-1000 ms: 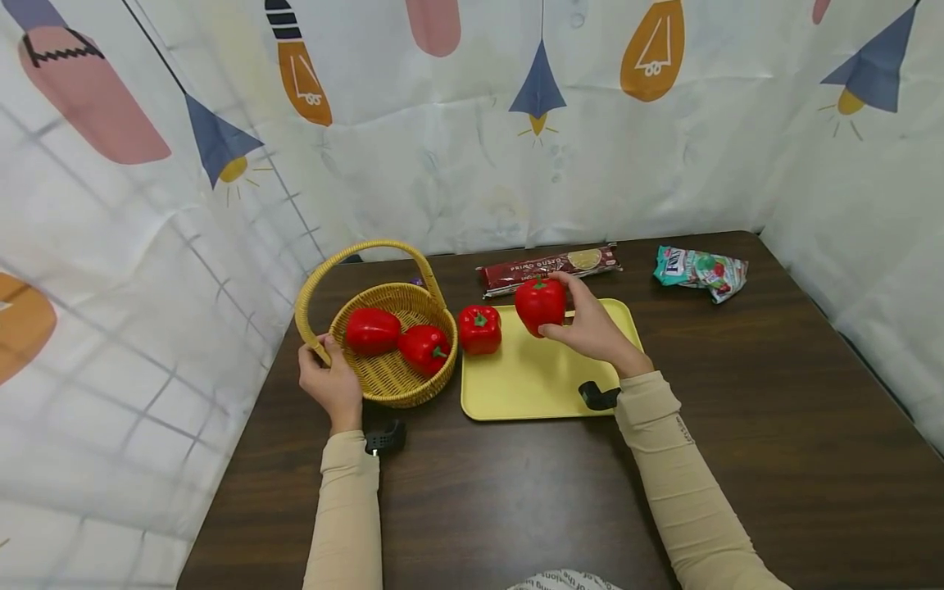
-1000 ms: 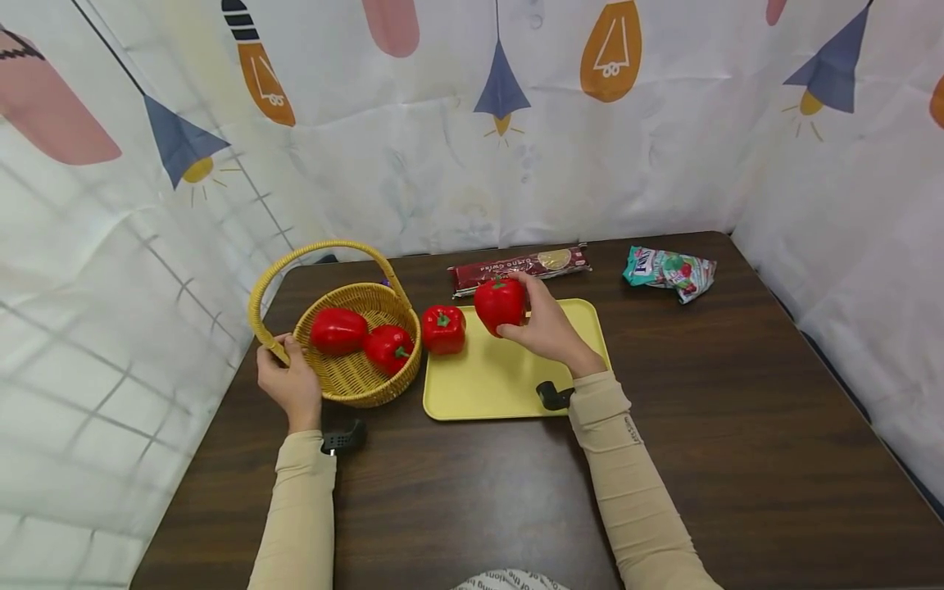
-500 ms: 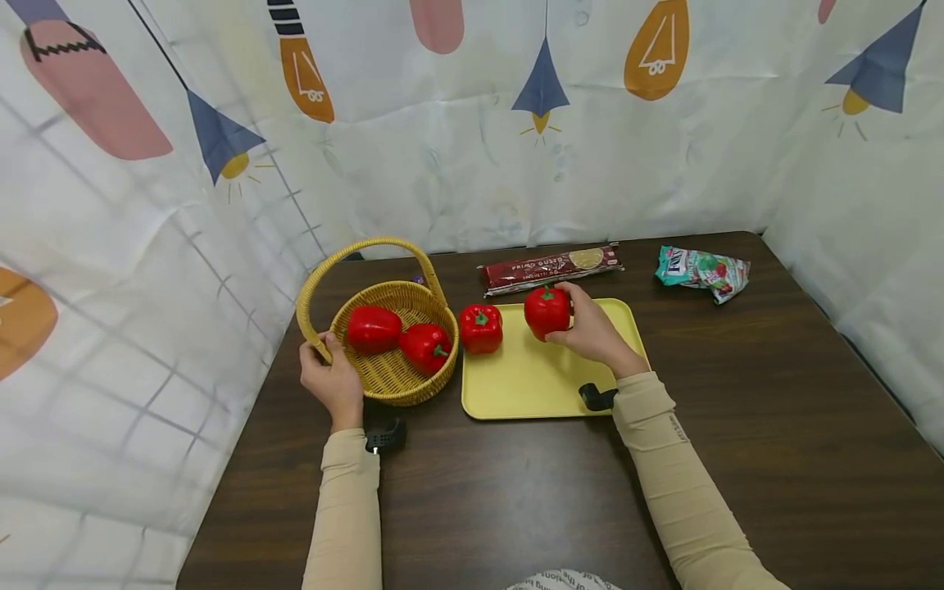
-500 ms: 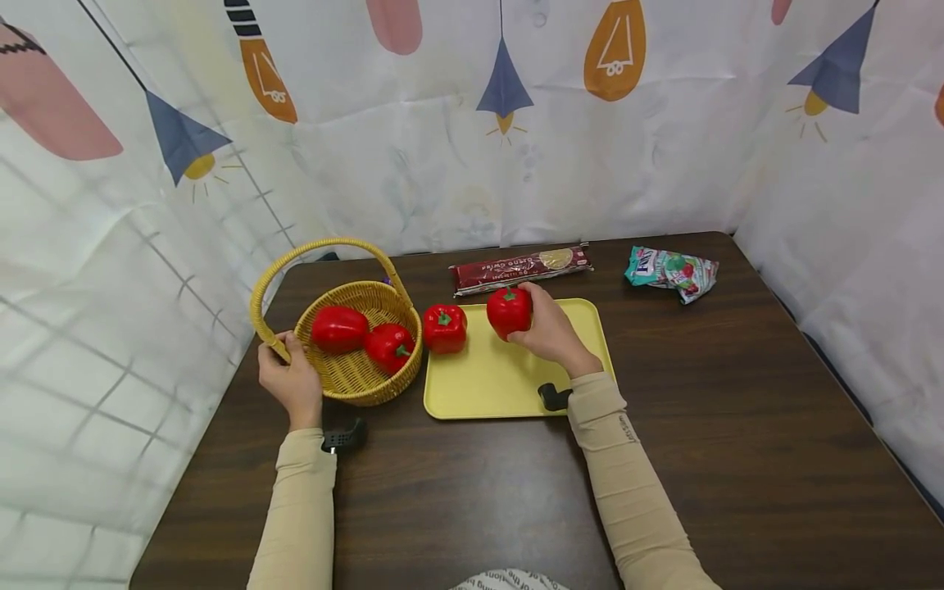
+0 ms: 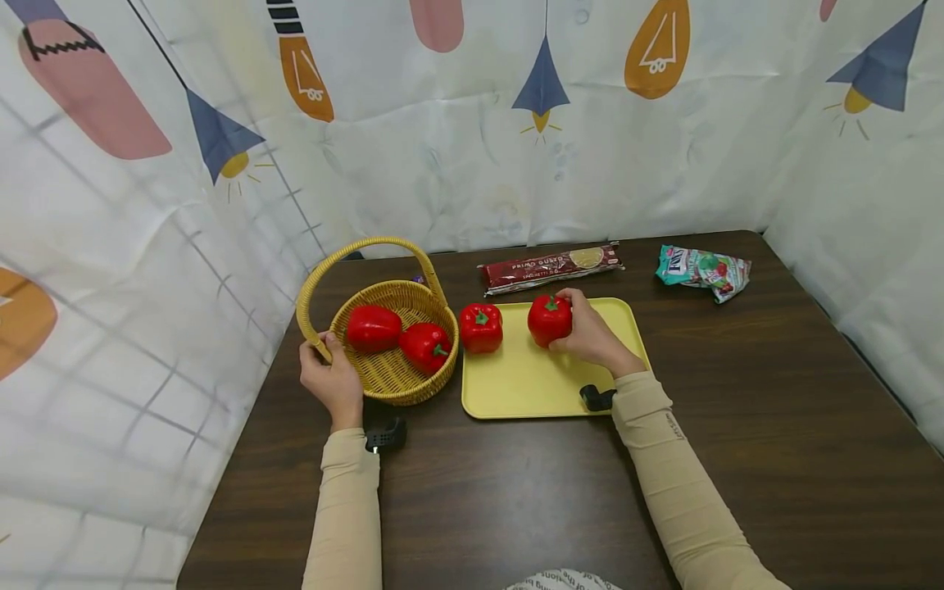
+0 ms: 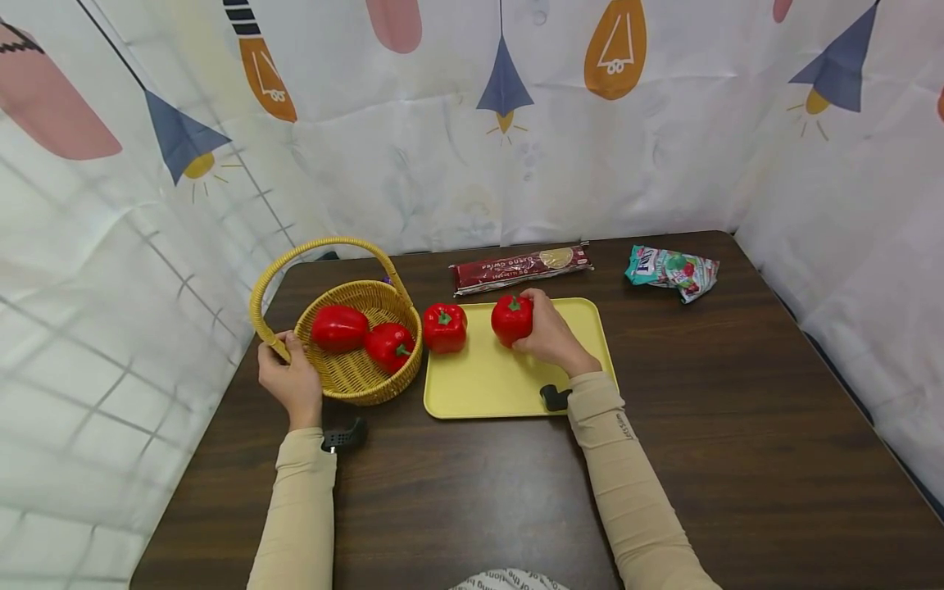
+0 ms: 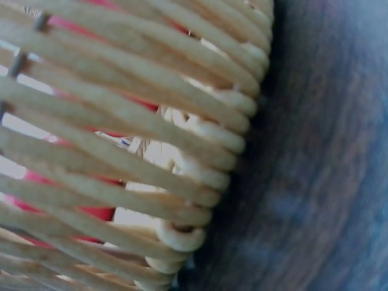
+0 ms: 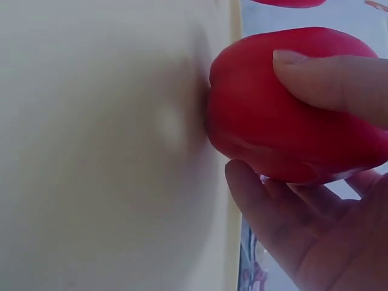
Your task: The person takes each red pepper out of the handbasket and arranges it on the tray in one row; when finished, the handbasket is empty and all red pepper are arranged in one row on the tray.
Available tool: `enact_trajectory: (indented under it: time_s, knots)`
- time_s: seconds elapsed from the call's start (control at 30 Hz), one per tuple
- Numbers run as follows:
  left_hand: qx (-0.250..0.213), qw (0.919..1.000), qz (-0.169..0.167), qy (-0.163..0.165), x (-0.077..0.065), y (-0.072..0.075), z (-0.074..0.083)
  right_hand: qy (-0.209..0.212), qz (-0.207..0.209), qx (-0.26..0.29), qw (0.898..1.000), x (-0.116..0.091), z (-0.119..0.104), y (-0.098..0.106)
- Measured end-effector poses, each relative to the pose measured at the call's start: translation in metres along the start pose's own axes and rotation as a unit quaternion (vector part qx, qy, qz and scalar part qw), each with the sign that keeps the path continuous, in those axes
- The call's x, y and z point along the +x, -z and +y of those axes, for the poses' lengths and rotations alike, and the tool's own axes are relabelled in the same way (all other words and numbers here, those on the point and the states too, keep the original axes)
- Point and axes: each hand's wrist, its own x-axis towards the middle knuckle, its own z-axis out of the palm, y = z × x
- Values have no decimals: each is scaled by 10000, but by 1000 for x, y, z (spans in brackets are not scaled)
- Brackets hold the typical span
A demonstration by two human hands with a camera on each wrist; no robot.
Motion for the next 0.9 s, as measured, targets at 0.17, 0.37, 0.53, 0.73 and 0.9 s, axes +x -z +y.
enact_trajectory:
  time_s: [0.17, 0.37, 0.53, 0.73, 0.9]
  knots:
    - [34, 10000, 31, -24, 0, -1, 0, -28, 4, -57, 10000, 0, -2, 0]
    - [48, 10000, 24, -46, 0, -1, -1, 34, -1, 5, 10000, 0, -6, -3]
    - [38, 10000, 35, -50, 0, -1, -1, 157, -9, 151, 9998, 2, -8, -10]
    - [21, 10000, 39, -60, 0, -1, -2, 258, -107, 242, 9993, 3, -11, -18]
    - [1, 9999, 39, -107, 1, -1, -2, 301, -113, 275, 9991, 4, -11, -22]
